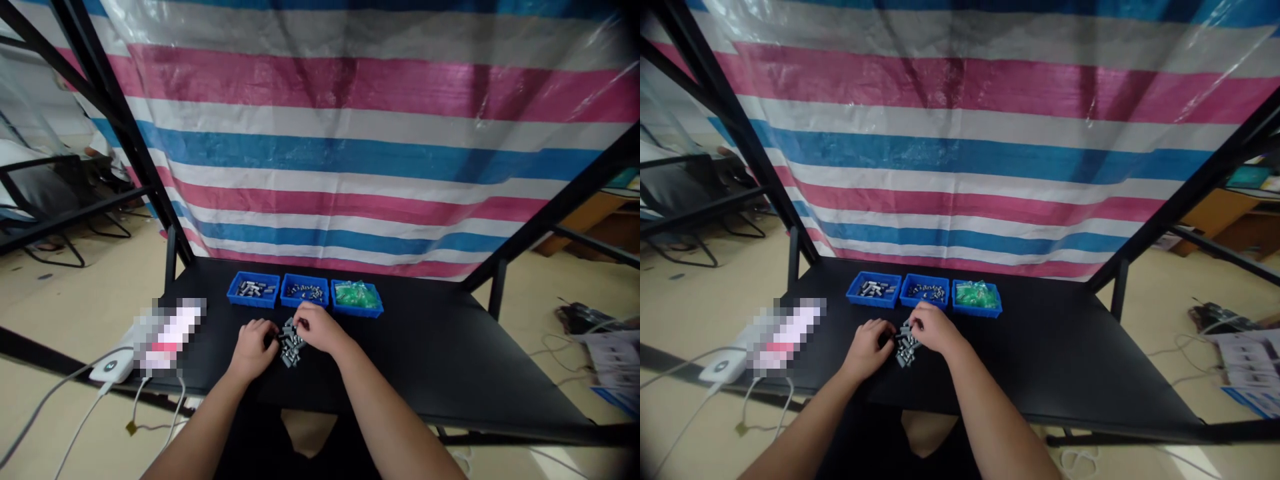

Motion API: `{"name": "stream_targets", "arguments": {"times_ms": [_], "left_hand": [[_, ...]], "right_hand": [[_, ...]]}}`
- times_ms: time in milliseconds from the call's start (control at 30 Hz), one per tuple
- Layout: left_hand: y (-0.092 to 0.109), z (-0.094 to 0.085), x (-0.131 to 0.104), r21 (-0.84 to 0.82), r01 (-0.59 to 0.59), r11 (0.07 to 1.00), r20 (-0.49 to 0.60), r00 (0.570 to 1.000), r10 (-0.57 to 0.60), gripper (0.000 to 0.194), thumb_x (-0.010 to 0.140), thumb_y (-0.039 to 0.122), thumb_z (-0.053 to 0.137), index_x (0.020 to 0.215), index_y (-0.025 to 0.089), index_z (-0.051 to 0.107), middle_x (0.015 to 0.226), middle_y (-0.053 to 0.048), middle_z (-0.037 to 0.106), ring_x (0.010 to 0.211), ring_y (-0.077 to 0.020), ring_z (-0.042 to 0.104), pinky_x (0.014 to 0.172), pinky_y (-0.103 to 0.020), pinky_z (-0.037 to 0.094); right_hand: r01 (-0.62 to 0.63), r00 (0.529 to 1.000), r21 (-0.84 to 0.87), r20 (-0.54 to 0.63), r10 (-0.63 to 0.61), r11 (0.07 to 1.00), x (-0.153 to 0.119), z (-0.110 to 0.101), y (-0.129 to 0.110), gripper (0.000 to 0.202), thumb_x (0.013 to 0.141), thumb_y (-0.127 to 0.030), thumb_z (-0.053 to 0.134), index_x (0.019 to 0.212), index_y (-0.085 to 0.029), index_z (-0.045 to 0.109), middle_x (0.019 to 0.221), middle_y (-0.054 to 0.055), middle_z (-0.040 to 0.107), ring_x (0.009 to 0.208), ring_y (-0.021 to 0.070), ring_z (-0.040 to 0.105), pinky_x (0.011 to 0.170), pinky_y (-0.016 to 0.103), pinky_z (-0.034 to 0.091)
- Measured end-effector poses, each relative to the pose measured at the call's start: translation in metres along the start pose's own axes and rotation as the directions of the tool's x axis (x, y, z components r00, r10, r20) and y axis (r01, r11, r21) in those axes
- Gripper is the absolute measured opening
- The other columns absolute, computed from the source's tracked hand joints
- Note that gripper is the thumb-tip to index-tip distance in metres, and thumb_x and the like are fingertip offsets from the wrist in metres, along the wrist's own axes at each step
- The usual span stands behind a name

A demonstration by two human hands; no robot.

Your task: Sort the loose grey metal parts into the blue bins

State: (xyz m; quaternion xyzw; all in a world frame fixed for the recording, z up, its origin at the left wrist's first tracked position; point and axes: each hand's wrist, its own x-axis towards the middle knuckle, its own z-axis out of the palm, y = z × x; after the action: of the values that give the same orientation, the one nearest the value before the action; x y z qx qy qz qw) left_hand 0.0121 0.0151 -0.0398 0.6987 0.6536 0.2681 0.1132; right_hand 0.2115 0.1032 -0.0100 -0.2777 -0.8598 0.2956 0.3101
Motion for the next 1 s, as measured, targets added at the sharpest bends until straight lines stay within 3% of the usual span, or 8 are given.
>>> {"name": "stream_targets", "arguments": {"times_ms": [100, 167, 267, 433, 567, 733, 900, 1000], "left_hand": [[-0.001, -0.001, 0.0, -0.023, -0.008, 1.0, 0.01, 1.0, 0.008, 0.015, 0.079, 0.019, 0.058, 0.091, 0.025, 0.066, 0.089, -0.002, 0.065, 0.091, -0.0229, 0.057, 0.081, -0.036, 0.037], [-0.002, -0.001, 0.001, -0.029, -0.004, 1.0, 0.01, 1.0, 0.004, 0.015, 0.079, 0.019, 0.059, 0.091, 0.025, 0.066, 0.088, -0.001, 0.065, 0.091, -0.0227, 0.058, 0.082, -0.036, 0.037], [-0.003, 0.0, 0.001, -0.03, 0.001, 1.0, 0.007, 1.0, -0.001, 0.014, 0.079, 0.019, 0.059, 0.09, 0.025, 0.066, 0.087, -0.001, 0.066, 0.09, -0.0227, 0.059, 0.081, -0.036, 0.038], [-0.007, 0.003, 0.002, -0.048, -0.009, 0.999, -0.003, 1.0, 0.009, 0.013, 0.081, 0.02, 0.057, 0.089, 0.025, 0.066, 0.087, -0.002, 0.067, 0.089, -0.0229, 0.061, 0.081, -0.036, 0.04], [-0.012, 0.005, 0.003, -0.108, -0.01, 0.994, -0.023, 1.0, 0.008, 0.013, 0.082, 0.021, 0.056, 0.09, 0.024, 0.066, 0.088, -0.002, 0.067, 0.09, -0.0219, 0.063, 0.081, -0.036, 0.042], [-0.014, 0.005, 0.003, -0.268, -0.071, 0.961, -0.052, 0.997, 0.059, 0.012, 0.085, 0.02, 0.054, 0.091, 0.022, 0.064, 0.088, -0.002, 0.064, 0.083, -0.0184, 0.062, 0.078, -0.032, 0.047], [-0.016, 0.007, 0.003, -0.351, -0.082, 0.933, -0.142, 0.989, 0.034, 0.011, 0.083, 0.018, 0.054, 0.09, 0.021, 0.063, 0.086, -0.002, 0.06, 0.078, -0.0168, 0.06, 0.076, -0.029, 0.049], [-0.018, 0.008, 0.003, -0.348, -0.068, 0.935, -0.192, 0.981, 0.0, 0.012, 0.08, 0.016, 0.054, 0.087, 0.021, 0.062, 0.083, -0.001, 0.059, 0.077, -0.0167, 0.059, 0.075, -0.029, 0.048]], "right_hand": [[0.055, 0.987, 0.078, -0.155, -0.043, 0.995, 0.028, 0.009, -0.013, 0.032, 0.081, -0.006, 0.054, 0.104, -0.021, 0.068, 0.115, 0.006, 0.061, 0.091, 0.0144, 0.064, 0.076, 0.025, 0.055], [0.036, 0.974, 0.095, -0.225, -0.014, 0.995, 0.029, 0.013, -0.013, 0.033, 0.084, -0.009, 0.054, 0.112, -0.022, 0.066, 0.126, 0.008, 0.056, 0.091, 0.0139, 0.065, 0.07, 0.023, 0.056], [-0.039, 0.963, -0.017, -0.267, 0.033, 0.999, 0.005, 0.012, 0.001, 0.023, 0.085, -0.011, 0.055, 0.102, -0.021, 0.068, 0.112, 0.007, 0.06, 0.081, 0.0138, 0.064, 0.072, 0.026, 0.055], [-0.231, 0.926, -0.159, -0.338, 0.167, 0.96, -0.042, 0.01, 0.028, 0.027, 0.084, -0.01, 0.054, 0.101, -0.023, 0.07, 0.099, 0.005, 0.064, 0.089, 0.0192, 0.063, 0.084, 0.032, 0.053], [-0.276, 0.917, -0.215, -0.352, 0.189, 0.937, -0.046, 0.016, 0.031, 0.026, 0.082, -0.011, 0.06, 0.101, -0.024, 0.07, 0.1, 0.006, 0.065, 0.098, 0.0235, 0.06, 0.091, 0.037, 0.051], [-0.283, 0.917, -0.205, -0.345, 0.201, 0.937, -0.042, 0.018, 0.031, 0.015, 0.078, -0.008, 0.06, 0.08, -0.023, 0.061, 0.086, 0.003, 0.061, 0.086, 0.0204, 0.058, 0.08, 0.032, 0.048], [-0.278, 0.917, -0.153, -0.335, 0.215, 0.948, -0.049, 0.015, 0.034, 0.02, 0.072, -0.003, 0.055, 0.076, -0.022, 0.058, 0.08, 0.0, 0.059, 0.079, 0.017, 0.057, 0.071, 0.026, 0.046], [-0.238, 0.941, -0.116, -0.275, 0.199, 0.964, -0.051, 0.012, 0.031, 0.02, 0.071, -0.003, 0.055, 0.077, -0.022, 0.061, 0.079, 0.0, 0.06, 0.074, 0.0156, 0.058, 0.067, 0.026, 0.046]]}}
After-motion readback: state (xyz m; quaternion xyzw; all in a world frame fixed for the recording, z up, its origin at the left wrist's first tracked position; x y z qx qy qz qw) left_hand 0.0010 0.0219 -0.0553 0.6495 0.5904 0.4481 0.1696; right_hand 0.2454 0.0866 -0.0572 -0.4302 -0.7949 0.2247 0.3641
